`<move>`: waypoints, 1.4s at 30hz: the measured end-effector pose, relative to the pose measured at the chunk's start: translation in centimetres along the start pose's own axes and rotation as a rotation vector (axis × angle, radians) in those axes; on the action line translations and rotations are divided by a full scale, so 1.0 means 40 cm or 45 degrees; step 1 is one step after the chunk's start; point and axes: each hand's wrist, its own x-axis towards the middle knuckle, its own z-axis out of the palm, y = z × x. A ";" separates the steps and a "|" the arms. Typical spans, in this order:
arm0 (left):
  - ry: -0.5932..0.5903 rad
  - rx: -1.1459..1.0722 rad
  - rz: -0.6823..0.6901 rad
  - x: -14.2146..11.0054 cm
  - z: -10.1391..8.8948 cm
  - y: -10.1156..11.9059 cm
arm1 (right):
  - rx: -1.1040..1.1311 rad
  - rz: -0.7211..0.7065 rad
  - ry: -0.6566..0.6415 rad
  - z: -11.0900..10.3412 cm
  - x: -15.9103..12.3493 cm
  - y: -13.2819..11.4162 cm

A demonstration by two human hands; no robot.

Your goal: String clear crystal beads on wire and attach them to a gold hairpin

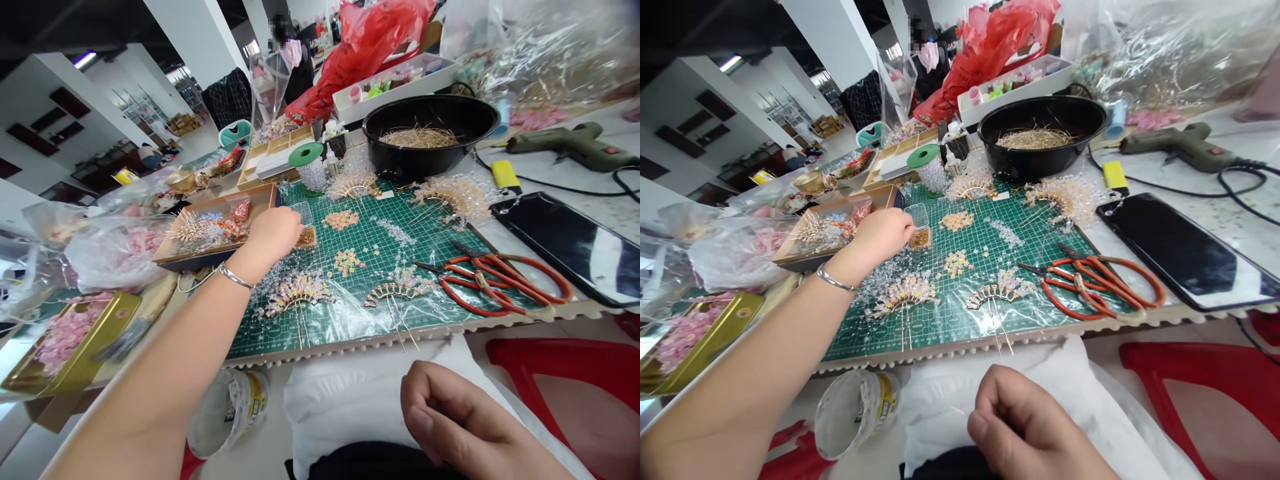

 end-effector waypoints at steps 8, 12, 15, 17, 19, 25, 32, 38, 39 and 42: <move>0.269 -1.257 -0.162 -0.255 -0.109 0.117 | -0.214 -0.305 0.352 0.037 -0.042 -0.011; -0.373 -2.489 -0.383 -0.451 -0.081 0.261 | -0.265 -0.403 0.364 0.056 -0.063 0.002; -0.629 -2.949 -0.655 -0.534 -0.056 0.324 | -0.299 -0.495 0.251 0.081 -0.072 0.004; -0.699 -3.112 -0.703 -0.560 -0.049 0.334 | -0.301 -0.548 0.217 0.103 -0.078 0.002; -0.721 -3.200 -0.702 -0.574 -0.049 0.330 | -0.280 -0.577 0.275 0.128 -0.082 -0.002; -0.738 -3.274 -0.646 -0.594 -0.053 0.314 | -0.351 -0.630 0.271 0.151 -0.087 -0.014; -0.763 -3.284 -0.664 -0.603 -0.053 0.315 | -0.517 -0.670 0.182 0.140 -0.090 -0.020; -0.753 -3.271 -0.675 -0.605 -0.053 0.318 | -0.546 -0.739 0.191 0.147 -0.089 -0.022; -0.753 -3.274 -0.673 -0.605 -0.053 0.319 | -0.549 -0.741 0.189 0.146 -0.088 -0.022; -0.742 -3.283 -0.642 -0.604 -0.055 0.321 | -0.544 -0.734 0.185 0.143 -0.086 -0.019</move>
